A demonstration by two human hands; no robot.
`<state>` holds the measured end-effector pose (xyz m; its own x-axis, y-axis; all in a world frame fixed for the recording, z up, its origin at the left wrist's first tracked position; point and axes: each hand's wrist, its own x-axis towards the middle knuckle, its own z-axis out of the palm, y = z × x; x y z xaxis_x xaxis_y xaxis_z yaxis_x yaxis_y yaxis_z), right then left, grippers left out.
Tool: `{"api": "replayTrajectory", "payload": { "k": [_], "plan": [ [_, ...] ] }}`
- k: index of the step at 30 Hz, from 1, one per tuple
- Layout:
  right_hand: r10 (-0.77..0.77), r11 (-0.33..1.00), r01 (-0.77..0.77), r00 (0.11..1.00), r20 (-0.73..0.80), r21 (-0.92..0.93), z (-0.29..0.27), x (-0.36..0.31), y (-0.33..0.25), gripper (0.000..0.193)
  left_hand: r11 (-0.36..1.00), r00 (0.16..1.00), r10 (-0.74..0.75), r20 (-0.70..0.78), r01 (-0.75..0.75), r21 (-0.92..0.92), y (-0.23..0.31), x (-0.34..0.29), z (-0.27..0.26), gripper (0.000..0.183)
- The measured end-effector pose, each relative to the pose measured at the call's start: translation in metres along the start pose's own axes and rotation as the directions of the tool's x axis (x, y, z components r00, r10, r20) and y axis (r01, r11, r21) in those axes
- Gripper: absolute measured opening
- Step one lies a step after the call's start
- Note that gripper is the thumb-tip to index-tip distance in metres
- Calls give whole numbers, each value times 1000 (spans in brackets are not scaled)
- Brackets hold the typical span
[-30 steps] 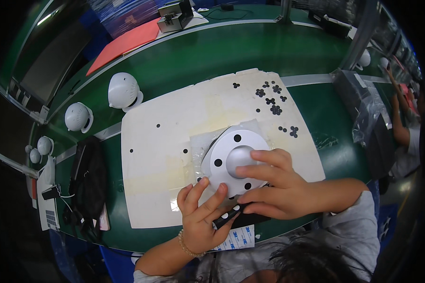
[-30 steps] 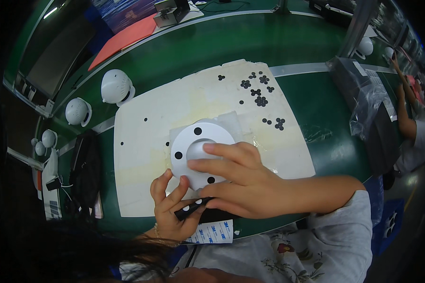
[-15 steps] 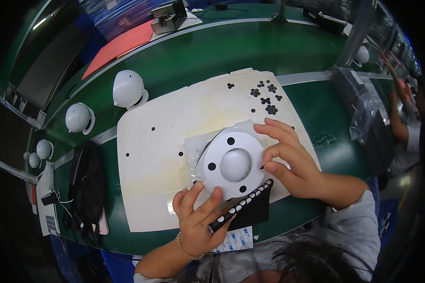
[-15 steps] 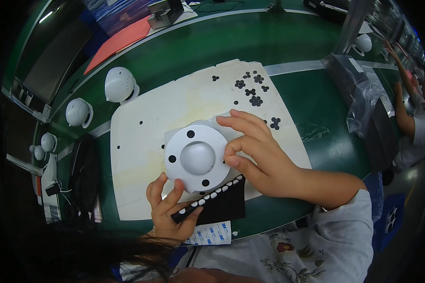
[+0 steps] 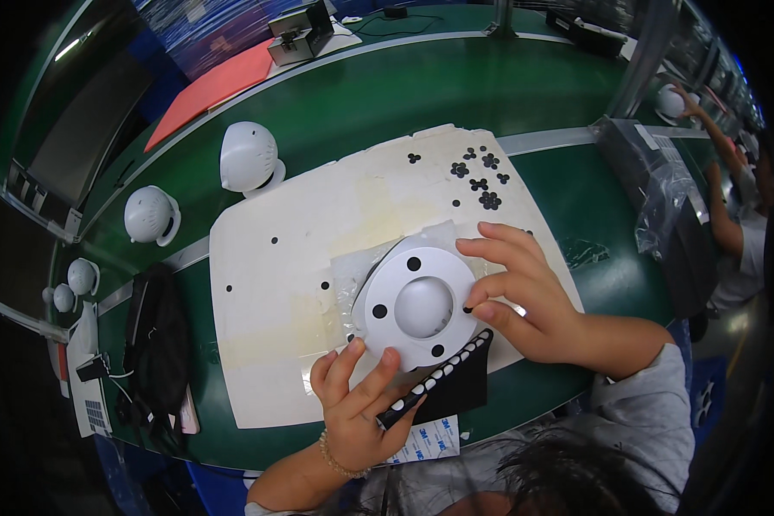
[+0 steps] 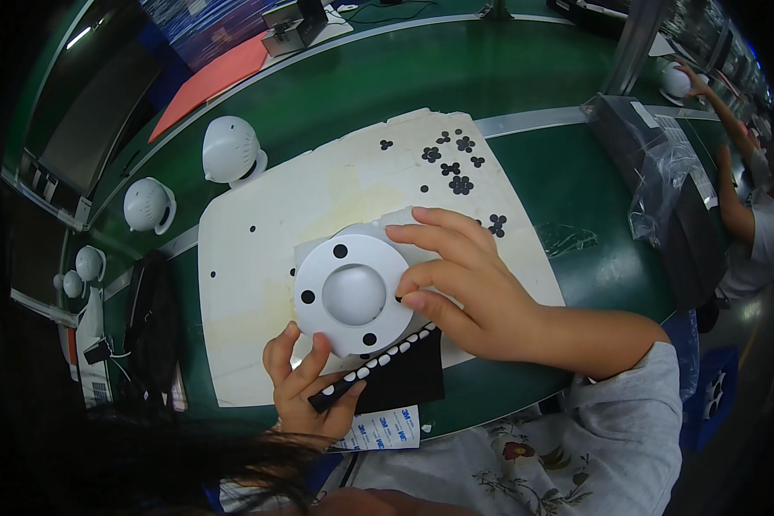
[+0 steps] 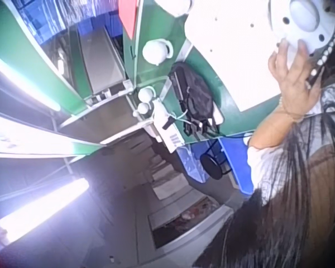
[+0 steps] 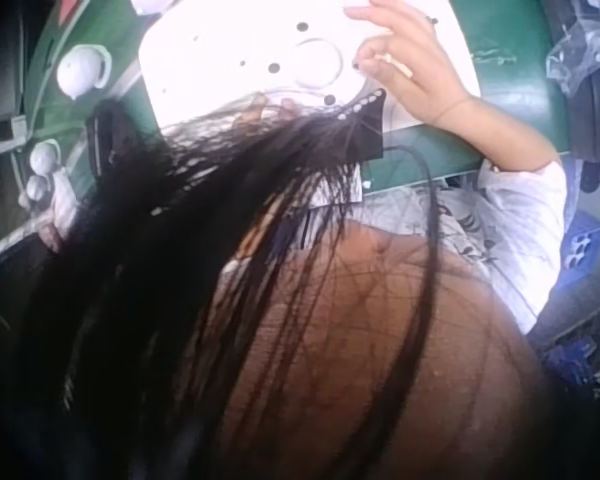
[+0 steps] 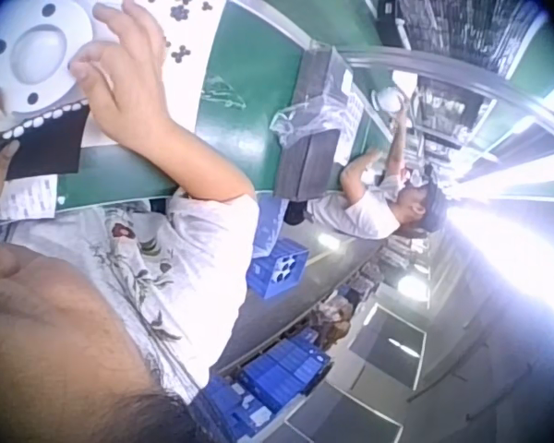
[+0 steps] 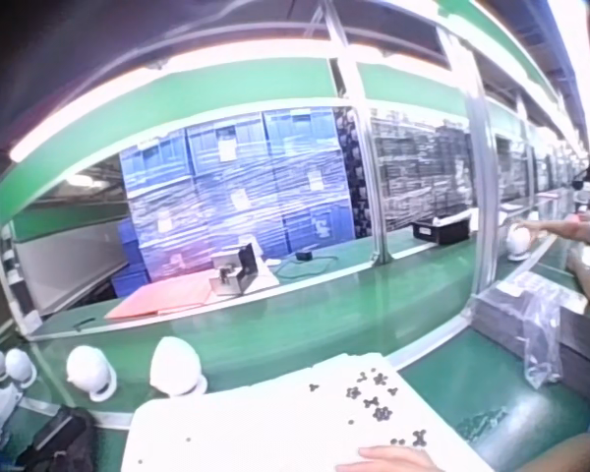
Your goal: The person assembles white dome-shaped electronic devices by hand. They repeatedly pick up small black circular components from a sheet and place them into holes on the base of the white domes, then set the finished units aside on the green workbench.
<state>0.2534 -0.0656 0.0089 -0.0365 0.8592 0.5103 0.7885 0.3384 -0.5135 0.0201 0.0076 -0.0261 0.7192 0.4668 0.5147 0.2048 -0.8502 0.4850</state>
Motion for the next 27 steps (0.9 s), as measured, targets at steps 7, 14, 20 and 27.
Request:
{"api": "replayTrajectory", "payload": {
  "k": [7, 14, 20, 27],
  "plan": [
    [-41, 997, 32, 989, -145, -66, -2, -5, 5, 23, 1000, 1000, -13, -19, 13, 4, 1, 0, 1, 12],
    [510, 309, -600, 760, 404, 738, 6, 21, 30, 20, 992, 999, -35, -9, 33, -120, -2, 2, -5, 13],
    [606, 681, -427, 785, -130, 595, -16, 82, 116, 25, 935, 999, 15, 34, -1, -353, -11, 9, -13, 18],
    [383, 504, -380, 903, -193, -775, -14, 79, 238, 22, 840, 997, -38, 74, 72, -538, -16, 4, -4, 26]
  ]
}}
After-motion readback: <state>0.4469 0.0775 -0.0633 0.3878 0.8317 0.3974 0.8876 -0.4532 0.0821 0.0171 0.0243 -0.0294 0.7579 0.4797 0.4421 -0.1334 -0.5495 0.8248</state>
